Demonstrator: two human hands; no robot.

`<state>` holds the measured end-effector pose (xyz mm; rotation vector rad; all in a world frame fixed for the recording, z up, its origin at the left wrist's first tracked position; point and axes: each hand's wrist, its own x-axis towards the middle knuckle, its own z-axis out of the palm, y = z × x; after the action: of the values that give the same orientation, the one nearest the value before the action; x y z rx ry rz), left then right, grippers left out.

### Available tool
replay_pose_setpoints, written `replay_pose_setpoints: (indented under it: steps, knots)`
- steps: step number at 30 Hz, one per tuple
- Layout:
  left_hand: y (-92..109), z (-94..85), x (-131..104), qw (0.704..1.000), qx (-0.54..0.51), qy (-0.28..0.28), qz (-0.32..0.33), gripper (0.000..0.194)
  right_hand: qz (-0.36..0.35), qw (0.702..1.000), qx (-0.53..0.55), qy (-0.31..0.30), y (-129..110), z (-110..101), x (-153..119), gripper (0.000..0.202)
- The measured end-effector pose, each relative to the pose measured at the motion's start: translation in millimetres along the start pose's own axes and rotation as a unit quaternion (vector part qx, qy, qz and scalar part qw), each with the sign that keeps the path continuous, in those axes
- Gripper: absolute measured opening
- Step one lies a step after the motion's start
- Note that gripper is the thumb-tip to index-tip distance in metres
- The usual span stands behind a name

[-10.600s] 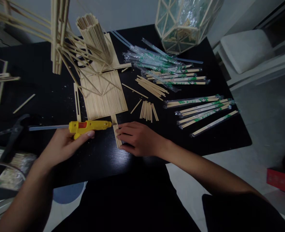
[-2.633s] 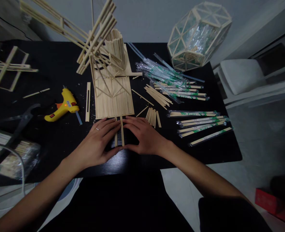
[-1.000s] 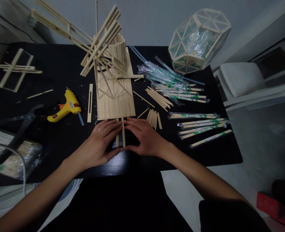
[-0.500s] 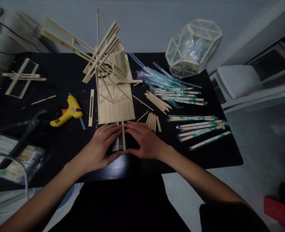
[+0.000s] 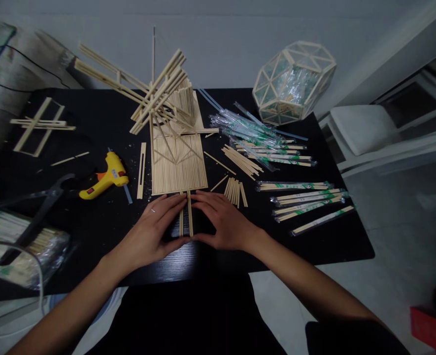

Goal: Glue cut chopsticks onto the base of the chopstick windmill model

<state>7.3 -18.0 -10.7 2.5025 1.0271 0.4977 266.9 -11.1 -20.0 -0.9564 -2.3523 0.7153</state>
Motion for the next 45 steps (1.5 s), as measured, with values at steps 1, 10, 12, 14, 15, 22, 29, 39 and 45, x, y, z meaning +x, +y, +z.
replay_pose_setpoints:
  steps: [1, 10, 12, 14, 15, 22, 29, 39, 45]
  knots:
    - [-0.7, -0.8, -0.9, 1.000, -0.001, -0.001, 0.000, 0.084, 0.001, 1.000, 0.000, 0.001, 0.0, -0.1, 0.0, 0.066]
    - [-6.2, -7.6, -12.0, 0.999, 0.019, 0.029, -0.004, 0.074, -0.003, 1.000, -0.009, -0.003, -0.4, -1.2, -0.7, 0.070]
    - [-6.3, -6.6, -11.9, 0.999, 0.024, 0.024, -0.003, 0.070, -0.004, 1.000, -0.009, -0.006, -0.4, -1.3, -0.5, 0.072]
    - [-6.0, -5.4, -10.8, 1.000, 0.021, 0.015, -0.002, 0.069, -0.005, 1.000, -0.010, -0.007, -0.3, -1.1, -0.3, 0.073]
    - [-5.7, -5.0, -10.1, 1.000, 0.018, 0.012, -0.001, 0.069, -0.005, 1.000, -0.011, -0.006, -0.2, -0.9, -0.1, 0.073]
    - [-4.4, -4.7, -7.3, 1.000, 0.005, 0.006, -0.004, 0.075, -0.010, 1.000, -0.006, -0.002, 0.8, 0.0, -0.2, 0.074]
    - [-4.2, -3.1, -6.2, 1.000, 0.001, 0.008, 0.001, 0.074, -0.010, 1.000, 0.003, -0.009, 1.1, -0.6, 1.0, 0.074]
    - [-2.7, -2.6, -5.1, 1.000, -0.006, 0.015, -0.010, 0.074, -0.013, 1.000, 0.000, -0.007, 1.0, -0.4, 1.3, 0.074]
    - [-1.8, -1.3, -5.2, 1.000, -0.003, 0.022, -0.006, 0.075, -0.012, 1.000, -0.002, -0.006, 1.1, 0.0, 1.3, 0.072]
